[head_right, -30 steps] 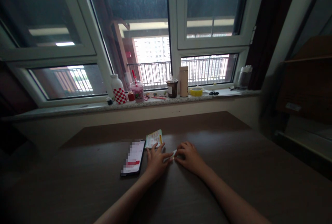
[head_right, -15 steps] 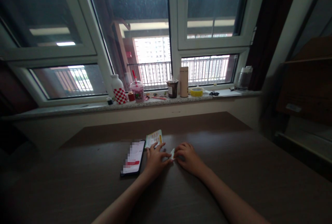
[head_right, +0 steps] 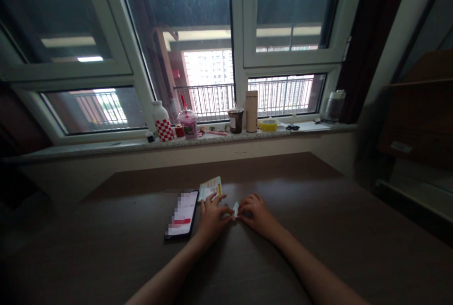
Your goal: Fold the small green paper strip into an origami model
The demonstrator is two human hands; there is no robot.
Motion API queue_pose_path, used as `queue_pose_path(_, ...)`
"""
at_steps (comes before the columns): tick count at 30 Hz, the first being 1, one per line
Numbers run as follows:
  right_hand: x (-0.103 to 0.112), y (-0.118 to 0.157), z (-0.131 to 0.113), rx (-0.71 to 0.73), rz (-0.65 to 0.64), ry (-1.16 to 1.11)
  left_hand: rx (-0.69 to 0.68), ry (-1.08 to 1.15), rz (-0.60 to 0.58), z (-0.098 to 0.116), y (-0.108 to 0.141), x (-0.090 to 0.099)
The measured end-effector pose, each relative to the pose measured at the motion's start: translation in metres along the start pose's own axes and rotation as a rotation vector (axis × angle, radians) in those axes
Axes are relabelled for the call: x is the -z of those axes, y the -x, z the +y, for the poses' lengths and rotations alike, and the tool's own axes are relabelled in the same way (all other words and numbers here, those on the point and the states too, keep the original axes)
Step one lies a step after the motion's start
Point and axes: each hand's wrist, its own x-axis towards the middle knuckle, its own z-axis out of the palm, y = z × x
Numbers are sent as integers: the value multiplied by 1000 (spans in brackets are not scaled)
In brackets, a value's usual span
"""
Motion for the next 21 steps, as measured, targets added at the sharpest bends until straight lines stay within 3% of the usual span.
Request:
queue_pose_path(12,-8,0,5,-94,65,43,93,8,2,7,-1,5)
queue_pose_path(21,-19,-5,5,-313,97,77,136,-9,43,13,-4,0)
